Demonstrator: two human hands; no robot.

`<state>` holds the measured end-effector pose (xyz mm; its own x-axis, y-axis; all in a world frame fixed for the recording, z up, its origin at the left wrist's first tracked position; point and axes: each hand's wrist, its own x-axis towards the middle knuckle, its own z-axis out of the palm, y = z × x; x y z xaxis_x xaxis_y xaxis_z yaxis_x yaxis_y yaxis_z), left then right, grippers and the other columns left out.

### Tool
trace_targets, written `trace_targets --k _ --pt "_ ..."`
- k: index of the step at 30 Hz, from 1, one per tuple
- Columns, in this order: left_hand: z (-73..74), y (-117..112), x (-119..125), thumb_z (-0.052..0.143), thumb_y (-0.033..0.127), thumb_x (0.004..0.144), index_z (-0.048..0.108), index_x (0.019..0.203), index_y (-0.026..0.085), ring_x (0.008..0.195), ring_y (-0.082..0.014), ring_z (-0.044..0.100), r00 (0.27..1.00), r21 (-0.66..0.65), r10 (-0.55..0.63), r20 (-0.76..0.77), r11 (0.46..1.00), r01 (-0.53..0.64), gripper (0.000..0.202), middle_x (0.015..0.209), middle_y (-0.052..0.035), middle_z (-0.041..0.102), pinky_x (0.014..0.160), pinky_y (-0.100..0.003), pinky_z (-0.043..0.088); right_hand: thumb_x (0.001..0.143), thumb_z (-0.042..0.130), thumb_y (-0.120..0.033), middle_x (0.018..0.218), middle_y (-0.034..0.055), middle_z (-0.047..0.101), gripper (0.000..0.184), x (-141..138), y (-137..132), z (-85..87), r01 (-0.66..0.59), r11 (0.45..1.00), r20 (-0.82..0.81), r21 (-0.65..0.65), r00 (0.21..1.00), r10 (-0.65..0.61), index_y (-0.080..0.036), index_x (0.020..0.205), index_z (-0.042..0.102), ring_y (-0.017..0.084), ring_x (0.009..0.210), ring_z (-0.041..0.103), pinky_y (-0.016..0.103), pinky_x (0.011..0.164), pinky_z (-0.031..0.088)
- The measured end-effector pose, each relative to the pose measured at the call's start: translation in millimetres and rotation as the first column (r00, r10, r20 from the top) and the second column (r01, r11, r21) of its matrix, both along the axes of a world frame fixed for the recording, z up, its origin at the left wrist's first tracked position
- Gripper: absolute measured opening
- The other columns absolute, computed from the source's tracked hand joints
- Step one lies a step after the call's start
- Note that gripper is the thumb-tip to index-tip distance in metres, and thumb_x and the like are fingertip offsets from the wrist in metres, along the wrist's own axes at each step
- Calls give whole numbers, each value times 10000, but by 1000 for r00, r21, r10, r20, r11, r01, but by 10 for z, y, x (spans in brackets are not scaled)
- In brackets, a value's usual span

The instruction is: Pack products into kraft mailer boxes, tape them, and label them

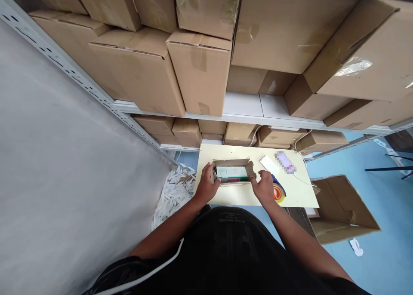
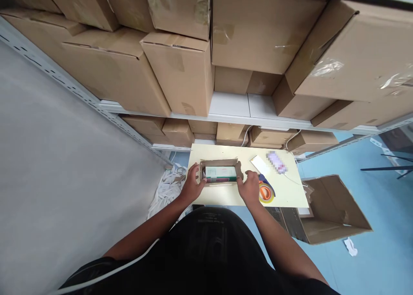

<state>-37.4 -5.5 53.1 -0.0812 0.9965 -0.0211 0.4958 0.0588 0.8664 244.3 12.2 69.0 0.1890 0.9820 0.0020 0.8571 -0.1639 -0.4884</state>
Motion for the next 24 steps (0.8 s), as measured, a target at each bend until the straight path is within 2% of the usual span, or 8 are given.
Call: trace_targets --k 1,3,5,7,8,12,18,24 --pt "-32 14 -29 622 319 886 354 1530 193 1473 -304 425 998 -76 32 50 997 -29 709 1634 -184 347 1175 -495 412 874 598 -507 1215 193 594 489 31 -19 -7 77 997 -62 -28 995 -79 -157 1215 573 354 1184 538 497 1041 445" --pt "-91 58 -77 612 398 911 355 1530 193 1406 -306 513 989 -266 68 134 964 -30 701 1589 -190 433 1140 -476 445 847 628 -555 1243 187 615 544 88 -32 -23 154 961 -268 -228 939 -214 -176 1234 570 335 1136 593 490 989 499" --pt "-135 104 -95 569 437 937 420 1494 213 1348 -292 574 975 -400 39 219 915 53 619 1522 -152 538 1117 -457 465 854 627 -549 1256 155 647 496 128 5 -47 43 876 -508 -480 801 -318 -211 1215 592 295 1040 660 456 895 561" --pt "-158 133 -79 515 426 955 481 1454 232 1290 -274 618 956 -444 14 292 888 122 537 1449 -108 616 1074 -438 499 868 625 -487 1265 131 665 407 146 91 -77 -99 794 -635 -600 662 -398 -219 1175 618 251 956 699 413 827 594" --pt "-163 137 -61 494 410 956 499 1442 235 1268 -269 629 949 -447 20 314 885 129 516 1426 -97 635 1053 -430 513 866 633 -448 1267 130 667 380 150 145 -93 -126 773 -650 -622 633 -420 -210 1162 623 234 925 708 395 809 601" --pt "-162 84 29 480 409 947 527 1439 247 1260 -278 625 939 -444 101 329 894 60 521 1402 -93 650 1033 -426 519 853 654 -357 1241 157 677 363 183 359 -156 -141 751 -616 -645 678 -401 -165 1159 617 210 855 717 353 760 609" --pt "-165 -31 153 483 446 942 483 1498 251 1269 -290 608 916 -447 175 360 894 5 590 1431 -87 634 1031 -433 517 895 633 -434 1377 161 622 410 322 537 -253 -238 703 -638 -670 670 -381 -184 1219 612 207 813 737 360 739 626" --pt "-236 -79 319 487 449 945 526 1464 273 1271 -300 611 917 -431 273 290 893 -130 549 1399 -65 659 1068 -446 490 859 667 -368 1090 120 743 322 344 566 -408 -201 742 -596 -640 740 -313 -200 1131 629 197 758 725 332 701 625"
